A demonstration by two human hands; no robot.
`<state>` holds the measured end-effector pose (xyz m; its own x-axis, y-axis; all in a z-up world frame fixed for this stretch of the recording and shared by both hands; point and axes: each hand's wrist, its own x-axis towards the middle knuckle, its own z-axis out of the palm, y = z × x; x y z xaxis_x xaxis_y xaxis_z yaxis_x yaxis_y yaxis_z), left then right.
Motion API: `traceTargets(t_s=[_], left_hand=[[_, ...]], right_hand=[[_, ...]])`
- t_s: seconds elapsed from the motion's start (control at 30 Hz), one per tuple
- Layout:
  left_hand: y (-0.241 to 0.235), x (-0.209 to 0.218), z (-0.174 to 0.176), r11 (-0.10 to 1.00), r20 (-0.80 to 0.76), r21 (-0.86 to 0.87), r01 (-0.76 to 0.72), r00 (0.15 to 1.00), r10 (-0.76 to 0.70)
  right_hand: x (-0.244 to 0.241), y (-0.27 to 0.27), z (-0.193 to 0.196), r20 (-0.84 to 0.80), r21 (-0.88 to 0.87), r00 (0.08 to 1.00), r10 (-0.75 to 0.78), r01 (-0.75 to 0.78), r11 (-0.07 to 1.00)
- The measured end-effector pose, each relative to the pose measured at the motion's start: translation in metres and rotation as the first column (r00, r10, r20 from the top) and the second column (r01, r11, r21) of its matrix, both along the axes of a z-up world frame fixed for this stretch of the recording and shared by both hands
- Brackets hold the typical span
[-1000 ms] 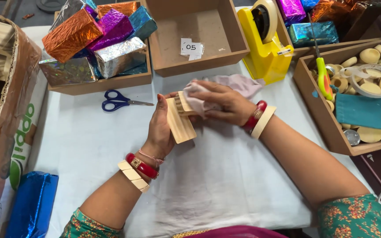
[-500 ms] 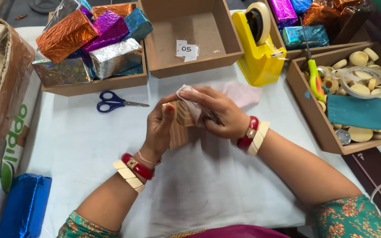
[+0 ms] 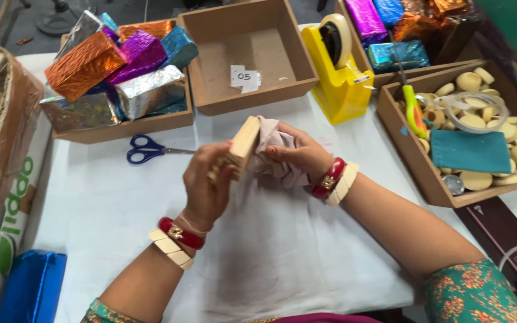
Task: The person wipes a small wooden box and a round wooden piece with a cloth. They then pick up a sheet of blue metallic wrapping paper, place the wooden box on it, and fold the paper around the box to wrap it.
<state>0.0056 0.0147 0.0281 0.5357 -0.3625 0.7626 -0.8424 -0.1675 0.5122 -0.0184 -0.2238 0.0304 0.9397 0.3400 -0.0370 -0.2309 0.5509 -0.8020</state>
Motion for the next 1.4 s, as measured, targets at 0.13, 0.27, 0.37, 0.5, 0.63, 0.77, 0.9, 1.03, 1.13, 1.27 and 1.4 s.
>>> traceTargets(t_s=[0.13, 0.27, 0.37, 0.5, 0.63, 0.77, 0.9, 1.03, 1.13, 1.27, 1.4], left_hand=[[0.003, 0.003, -0.011, 0.992, -0.209, -0.122, 0.020, 0.977, -0.045], [-0.002, 0.000, -0.002, 0.995, -0.186, -0.086, 0.055, 0.980, -0.070], [-0.003, 0.000, -0.007, 0.998, -0.252, -0.057, 0.031, 0.967, -0.044], [-0.004, 0.002, -0.017, 0.976, -0.439, -0.212, 0.042, 0.889, -0.133], [-0.020, 0.001, -0.035, 0.734, -0.617, -0.658, 0.167, 0.439, -0.653], [-0.020, -0.007, -0.020, 0.649, -0.600, -0.748, 0.137, 0.278, -0.750], [-0.015, -0.005, -0.021, 0.756, -0.592, -0.601, 0.258, 0.492, -0.638], [-0.014, -0.001, -0.014, 0.799, -0.618, -0.554, 0.236, 0.526, -0.584], [-0.017, -0.003, -0.020, 0.760, -0.619, -0.622, 0.190, 0.476, -0.625], [-0.018, -0.001, -0.092, 0.542, -0.540, -0.839, -0.049, 0.205, -0.817], [-0.019, -0.003, -0.046, 0.526, -0.542, -0.833, -0.172, 0.068, -0.837]], right_hand=[[0.008, -0.007, -0.018, 0.063, -0.089, 0.997, -0.052, 0.058, 0.994], [0.014, -0.011, -0.034, 0.121, -0.306, 0.991, -0.057, 0.092, 0.948], [0.002, -0.003, -0.019, 0.159, -0.471, 0.979, -0.125, 0.186, 0.862], [-0.027, 0.017, 0.023, 0.803, -0.593, 0.596, -0.001, 0.800, 0.094], [-0.035, 0.051, 0.039, 0.939, -0.332, 0.246, 0.242, 0.832, 0.445], [-0.033, 0.051, 0.032, 0.817, -0.406, 0.257, 0.515, 0.892, 0.198], [-0.029, 0.030, 0.015, 0.752, -0.229, -0.006, 0.659, 0.935, 0.269], [-0.032, 0.022, 0.015, 0.704, -0.175, -0.177, 0.688, 0.895, 0.410], [-0.042, 0.038, 0.014, 0.900, -0.075, -0.091, 0.427, 0.931, 0.357], [-0.049, 0.069, 0.035, 0.855, -0.482, 0.303, 0.421, 0.763, 0.430], [-0.056, 0.074, 0.040, 0.766, -0.549, 0.338, 0.546, 0.786, 0.285]])
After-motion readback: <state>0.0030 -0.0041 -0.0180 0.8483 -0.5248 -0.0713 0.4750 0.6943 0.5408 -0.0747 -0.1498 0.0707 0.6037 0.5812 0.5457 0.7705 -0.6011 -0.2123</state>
